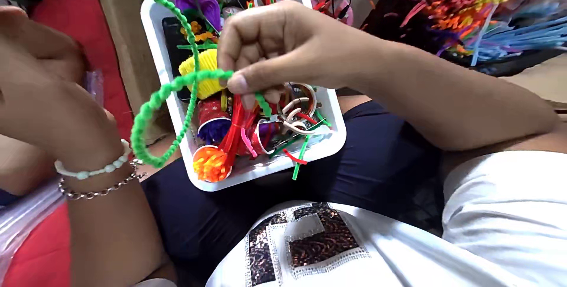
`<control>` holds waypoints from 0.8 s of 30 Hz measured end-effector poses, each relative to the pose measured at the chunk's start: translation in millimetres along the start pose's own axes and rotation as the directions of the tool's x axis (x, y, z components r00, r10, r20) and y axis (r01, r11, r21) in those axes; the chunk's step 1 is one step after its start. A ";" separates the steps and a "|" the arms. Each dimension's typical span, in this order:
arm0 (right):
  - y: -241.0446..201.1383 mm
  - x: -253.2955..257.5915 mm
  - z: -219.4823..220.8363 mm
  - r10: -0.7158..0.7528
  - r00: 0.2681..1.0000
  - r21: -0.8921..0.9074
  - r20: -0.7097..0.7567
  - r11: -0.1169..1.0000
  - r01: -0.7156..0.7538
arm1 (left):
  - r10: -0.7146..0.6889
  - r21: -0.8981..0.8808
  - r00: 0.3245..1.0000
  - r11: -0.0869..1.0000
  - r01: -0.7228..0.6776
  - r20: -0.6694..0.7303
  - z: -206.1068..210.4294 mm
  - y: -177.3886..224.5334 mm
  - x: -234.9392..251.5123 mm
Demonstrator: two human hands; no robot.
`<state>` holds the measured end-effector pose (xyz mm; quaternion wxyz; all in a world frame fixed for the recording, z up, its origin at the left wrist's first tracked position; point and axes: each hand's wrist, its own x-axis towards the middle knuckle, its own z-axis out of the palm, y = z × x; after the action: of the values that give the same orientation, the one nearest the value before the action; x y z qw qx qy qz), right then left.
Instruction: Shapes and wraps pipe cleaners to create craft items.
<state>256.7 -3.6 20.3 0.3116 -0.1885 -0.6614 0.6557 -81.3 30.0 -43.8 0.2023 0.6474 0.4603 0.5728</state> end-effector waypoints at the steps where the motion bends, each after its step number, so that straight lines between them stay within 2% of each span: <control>1: 2.3 0.0 -2.6 0.048 0.998 0.035 -0.033 0.998 -0.047 | 0.076 -0.057 0.997 0.995 -0.077 -0.012 -0.9 -15.4 3.8; 3: 10.2 0.5 -8.0 0.137 0.989 0.126 -0.065 0.984 -0.128 | 0.129 -0.078 0.991 0.988 -0.130 -0.021 0.2 -21.1 6.3; 5: 14.9 0.9 -11.9 0.208 0.975 0.208 -0.079 0.960 -0.188 | 0.092 -0.007 0.995 0.996 -0.092 -0.038 5.7 -8.5 4.2; 6: 15.7 1.1 -13.4 0.224 0.971 0.233 -0.087 0.952 -0.199 | 0.101 -0.032 0.995 0.994 -0.101 -0.026 4.6 -12.4 7.0; 10: 13.8 2.1 -16.1 0.231 0.968 0.285 -0.094 0.938 -0.196 | 0.141 -0.187 0.990 0.973 -0.134 0.027 0.1 -24.2 13.2; 13: 13.3 1.5 -17.3 0.197 0.977 0.228 -0.078 0.958 -0.175 | 0.139 -0.187 0.990 0.973 -0.136 0.005 1.3 -16.7 9.6; 15: 13.8 0.2 -23.9 0.082 0.997 0.007 -0.002 0.997 -0.082 | 0.069 -0.131 0.986 0.987 -0.089 -0.149 4.7 -5.3 -0.4; 16: 14.6 -0.7 -31.0 0.009 0.996 -0.187 0.083 0.982 0.007 | 0.084 -0.149 0.974 0.982 -0.116 -0.209 -2.2 -10.8 -3.8; 17: 14.6 -2.6 -39.1 -0.017 0.984 -0.411 0.178 0.907 0.090 | 0.121 -0.118 0.947 0.980 -0.162 -0.296 -10.6 -16.9 -7.4; 18: 15.0 -5.4 -45.8 0.010 0.969 -0.600 0.246 0.787 0.144 | 0.185 -0.042 0.918 0.976 -0.213 -0.349 -17.3 -20.8 -10.9; 19: 16.7 -8.4 -51.5 0.057 0.955 -0.725 0.290 0.665 0.180 | 0.276 0.026 0.896 0.958 -0.285 -0.349 -20.6 -21.6 -11.4; 20: 16.9 -11.0 -55.4 0.103 0.950 -0.795 0.296 0.577 0.185 | 0.366 0.088 0.891 0.931 -0.355 -0.269 -20.3 -17.1 -9.3; 21: 15.0 -13.0 -57.2 0.125 0.955 -0.834 0.269 0.527 0.166 | 0.424 0.160 0.896 0.901 -0.404 -0.128 -14.8 -4.7 -4.6; 23: 4.4 -14.8 -58.3 0.070 0.978 -0.849 0.195 0.511 0.133 | 0.414 0.289 0.897 0.849 -0.441 0.154 15.3 50.4 3.5; 24: -3.6 -15.7 -56.4 0.000 0.989 -0.842 0.151 0.523 0.129 | 0.378 0.343 0.900 0.834 -0.432 0.216 33.1 73.8 1.3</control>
<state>306.0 28.1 18.3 0.1599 -0.2479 -0.9224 0.2495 -23.8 3.4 6.5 -0.0226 0.7953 0.3998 0.4551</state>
